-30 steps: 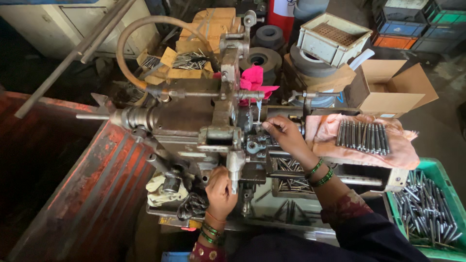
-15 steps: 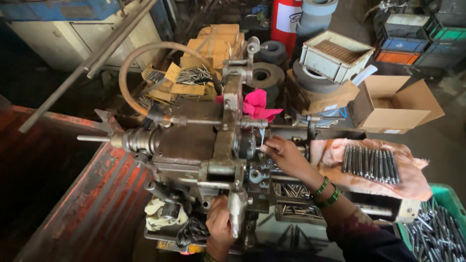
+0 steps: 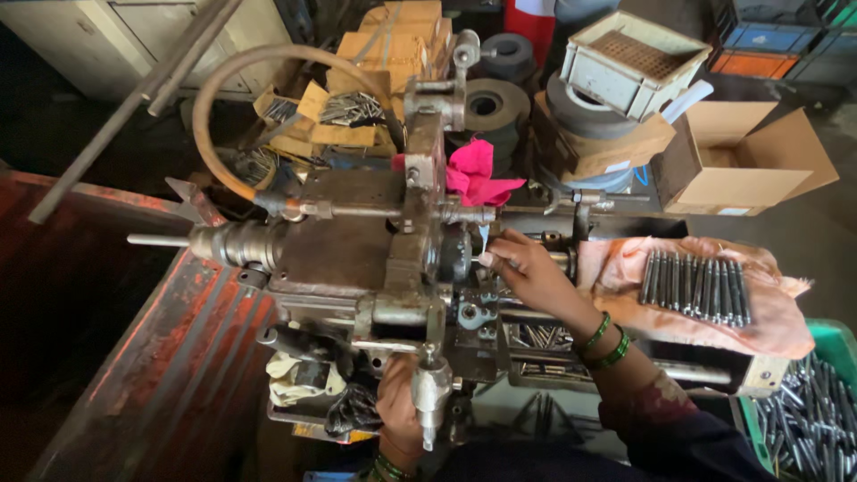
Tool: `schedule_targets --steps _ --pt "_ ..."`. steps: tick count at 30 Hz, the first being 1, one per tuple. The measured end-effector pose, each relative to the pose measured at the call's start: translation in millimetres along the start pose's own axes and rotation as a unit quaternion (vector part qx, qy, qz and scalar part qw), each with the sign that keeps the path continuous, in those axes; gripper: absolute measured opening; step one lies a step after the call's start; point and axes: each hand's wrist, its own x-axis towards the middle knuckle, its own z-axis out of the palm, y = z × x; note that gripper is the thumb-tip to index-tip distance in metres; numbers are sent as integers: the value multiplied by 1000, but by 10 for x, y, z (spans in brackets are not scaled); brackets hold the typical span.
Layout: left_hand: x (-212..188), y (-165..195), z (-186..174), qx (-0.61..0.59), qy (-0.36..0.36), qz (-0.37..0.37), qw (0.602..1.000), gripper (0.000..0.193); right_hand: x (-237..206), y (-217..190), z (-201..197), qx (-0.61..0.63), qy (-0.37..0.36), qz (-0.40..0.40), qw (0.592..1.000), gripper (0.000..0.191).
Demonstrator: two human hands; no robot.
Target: The person repeatedly inserts metal rods into a forming machine, operates a lever to process each rod, and places the finished pieces into a green bin. The person also arranges finished pieces on a cloth beside the machine.
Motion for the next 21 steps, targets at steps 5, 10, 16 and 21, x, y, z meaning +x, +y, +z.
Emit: schedule_targets --steps 5,10,16,21 --pt "26 -7 -29 7 -27 4 1000 12 -59 58 -102 -77 5 1 997 20" --pt "87 8 -38 8 -25 13 1000 11 -300 92 -342 -22 50 30 998 14" --pt "89 72 -5 28 -15 21 999 12 -493 167 -251 168 198 139 956 21" --pt "94 114 15 11 -20 0 1000 13 -545 186 135 466 278 193 817 22"
